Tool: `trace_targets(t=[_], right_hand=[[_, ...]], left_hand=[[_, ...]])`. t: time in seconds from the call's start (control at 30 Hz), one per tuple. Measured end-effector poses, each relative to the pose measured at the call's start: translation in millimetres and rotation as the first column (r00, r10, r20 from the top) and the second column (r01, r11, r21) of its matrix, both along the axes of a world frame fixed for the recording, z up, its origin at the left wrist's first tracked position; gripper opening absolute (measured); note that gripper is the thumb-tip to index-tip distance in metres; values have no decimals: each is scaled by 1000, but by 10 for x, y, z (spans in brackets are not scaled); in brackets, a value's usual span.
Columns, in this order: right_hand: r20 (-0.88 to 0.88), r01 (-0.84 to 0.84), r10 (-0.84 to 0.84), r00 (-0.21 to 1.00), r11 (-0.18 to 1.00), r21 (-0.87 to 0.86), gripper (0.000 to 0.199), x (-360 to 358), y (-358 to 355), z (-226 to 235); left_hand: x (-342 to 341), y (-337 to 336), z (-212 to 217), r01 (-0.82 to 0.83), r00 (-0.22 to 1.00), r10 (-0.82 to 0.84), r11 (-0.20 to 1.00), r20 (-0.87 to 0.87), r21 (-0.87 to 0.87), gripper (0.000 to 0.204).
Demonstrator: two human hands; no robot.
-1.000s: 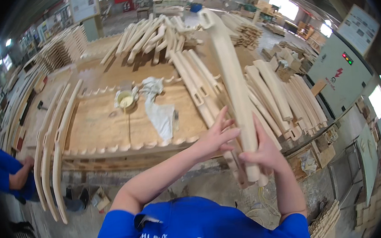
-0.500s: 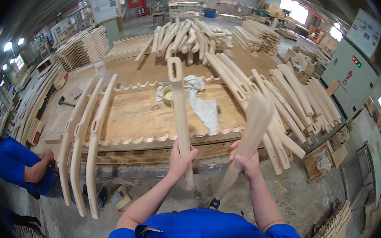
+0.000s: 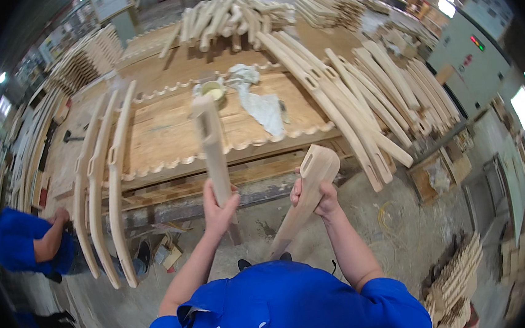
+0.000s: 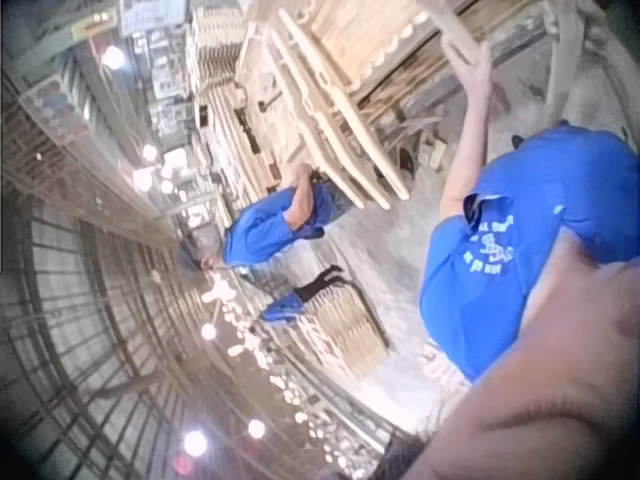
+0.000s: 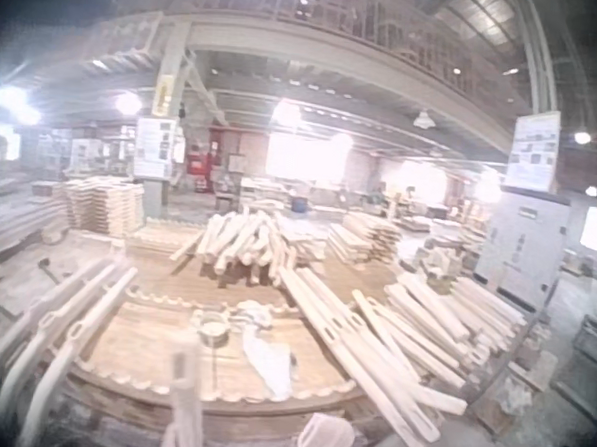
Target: The person applies glue to the hollow slots of wooden chair legs using a small brush and a container of glue. They handle multiple legs, applying glue to each slot before placing them on the workbench. Another worker is visible in the background handling similar wooden pieces.
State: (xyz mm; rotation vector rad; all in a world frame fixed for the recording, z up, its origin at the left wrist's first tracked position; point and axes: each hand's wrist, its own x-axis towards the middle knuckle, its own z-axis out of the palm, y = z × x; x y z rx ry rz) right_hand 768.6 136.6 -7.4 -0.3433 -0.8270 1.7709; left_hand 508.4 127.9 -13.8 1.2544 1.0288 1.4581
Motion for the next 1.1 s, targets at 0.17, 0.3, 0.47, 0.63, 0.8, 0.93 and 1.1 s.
trace_targets(t=[0.17, 0.3, 0.47, 0.63, 0.8, 0.93, 1.1], right_hand=[[-239, -5, 65, 969, 969, 245, 73, 423, 82, -168], [-428, -24, 209, 879, 917, 398, 72, 709, 190, -168], [-405, 76, 69, 911, 941, 330, 69, 870, 267, 23], [268, 193, -263, 927, 947, 258, 73, 639, 306, 1160], [159, 314, -548, 821, 666, 676, 67, 18, 452, 2102], [-199, 550, -633, 748, 423, 720, 54, -984, 606, 2625], [-154, 621, -776, 611, 349, 702, 56, -2159, 1048, 2193]], left_hand=[[186, 91, 700, 101, 995, -101, 995, 27, 6, 60], [216, -85, 1064, 179, 968, -157, 979, -194, 100, 72], [-601, -174, 1851, 187, 812, 157, 843, -562, 505, 72], [-1132, -456, 3080, -295, 724, 511, 836, -464, 462, 57], [-2092, -682, 3864, -246, 646, 319, 947, -693, 206, 55], [-2602, -582, 3716, 43, 505, 304, 926, -808, 375, 45], [-3037, -108, 3232, 505, -116, 370, 821, -922, 266, 33]])
